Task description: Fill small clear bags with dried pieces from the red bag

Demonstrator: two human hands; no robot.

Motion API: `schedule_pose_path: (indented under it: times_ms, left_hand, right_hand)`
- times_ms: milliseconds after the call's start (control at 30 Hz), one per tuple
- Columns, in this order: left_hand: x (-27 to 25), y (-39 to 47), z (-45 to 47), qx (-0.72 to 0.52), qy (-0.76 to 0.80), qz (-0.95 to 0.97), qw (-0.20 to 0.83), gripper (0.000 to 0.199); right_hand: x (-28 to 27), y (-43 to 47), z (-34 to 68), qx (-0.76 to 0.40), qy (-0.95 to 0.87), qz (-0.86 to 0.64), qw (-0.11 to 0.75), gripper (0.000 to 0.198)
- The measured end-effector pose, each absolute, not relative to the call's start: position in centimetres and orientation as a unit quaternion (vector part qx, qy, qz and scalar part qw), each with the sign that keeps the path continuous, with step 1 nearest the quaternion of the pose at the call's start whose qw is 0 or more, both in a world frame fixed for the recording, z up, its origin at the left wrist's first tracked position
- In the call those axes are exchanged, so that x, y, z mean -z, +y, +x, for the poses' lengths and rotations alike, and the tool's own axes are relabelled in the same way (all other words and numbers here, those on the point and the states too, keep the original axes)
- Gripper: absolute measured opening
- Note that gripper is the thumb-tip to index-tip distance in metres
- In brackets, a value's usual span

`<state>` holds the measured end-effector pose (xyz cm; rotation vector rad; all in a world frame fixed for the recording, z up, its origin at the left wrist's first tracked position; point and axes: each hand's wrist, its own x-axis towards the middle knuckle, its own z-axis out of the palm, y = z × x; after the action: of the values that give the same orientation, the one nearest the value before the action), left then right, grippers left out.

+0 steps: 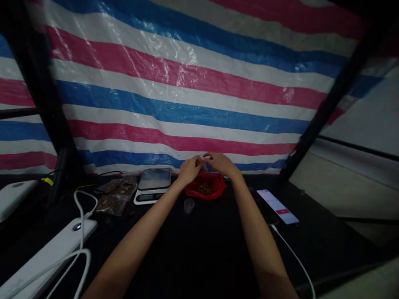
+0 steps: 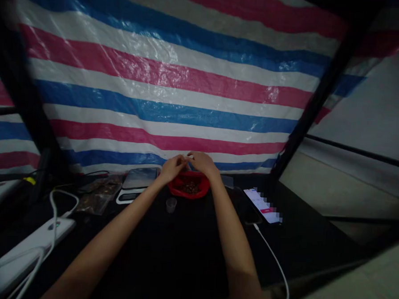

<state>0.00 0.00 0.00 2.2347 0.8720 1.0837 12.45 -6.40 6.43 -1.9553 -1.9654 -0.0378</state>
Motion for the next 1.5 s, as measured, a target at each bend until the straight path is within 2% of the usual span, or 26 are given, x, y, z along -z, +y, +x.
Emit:
schedule_pose_path:
  times_ms: [67,167,333,500,667,800,867,1033,1133,1267,1367,1500]
  left_hand:
    - [0.1,-0.1,0.0,-0.373,0.339,0.837,0.216,0.009]
    - [0.3,-0.1,0.2,-0.359,0.349,0.837,0.22,0.011]
    - [0.0,-0.4,0.3,-0.403,0.374,0.808,0.211,0.017]
    - [-0.3,-0.7,0.1,-0.383,0.359,0.826,0.206,0.02]
    - [0.2,-1.1,0.6,-0.364,0.351,0.845,0.174,0.02]
    - [0.4,-1.2,1.0,-0.385,0.325,0.84,0.201,0.018]
    - [0.2,-1.0,0.9,-0.405,0.301,0.837,0.213,0.016]
    - [-0.8,-0.5,-0.3,-0.446,0.343,0.806,0.184,0.009]
    - [-1.6,-0.8,-0.8,-0.441,0.378,0.798,0.16,0.009]
    - [-1.6,-1.3,-0.7,-0.407,0.379,0.815,0.161,0.012]
    - [-0.6,-1.0,-0.2,-0.371,0.346,0.828,0.239,0.024]
    - [1.2,0.0,0.5,-0.19,0.284,0.789,0.51,0.061]
  right_hand:
    - [-5.6,-5.5,12.4,0.025,-0.692,-0.7,0.176,0.027]
    - [-4.6,-5.3,12.2,0.033,-0.655,-0.732,0.186,0.025]
    - [-4.2,-5.6,12.6,0.029,-0.594,-0.775,0.215,0.022]
    - [-3.7,-5.2,13.4,-0.023,-0.655,-0.708,0.264,0.033]
    - [-2.7,-4.3,14.8,-0.069,-0.685,-0.675,0.265,0.025]
    - [-2.6,-4.2,15.7,-0.141,-0.695,-0.632,0.313,0.026]
    - [-3.0,-4.7,15.8,-0.112,-0.679,-0.652,0.319,0.025]
    - [-4.3,-6.5,14.0,0.146,-0.604,-0.735,0.271,0.024]
    - [-4.4,-6.9,12.7,0.152,-0.606,-0.742,0.241,0.024]
    - [-3.7,-6.2,12.8,0.076,-0.628,-0.742,0.222,0.022]
    - [-2.8,-5.3,14.2,0.012,-0.636,-0.729,0.253,0.02]
    - [-2.0,-4.3,15.9,-0.106,-0.597,-0.709,0.359,0.02]
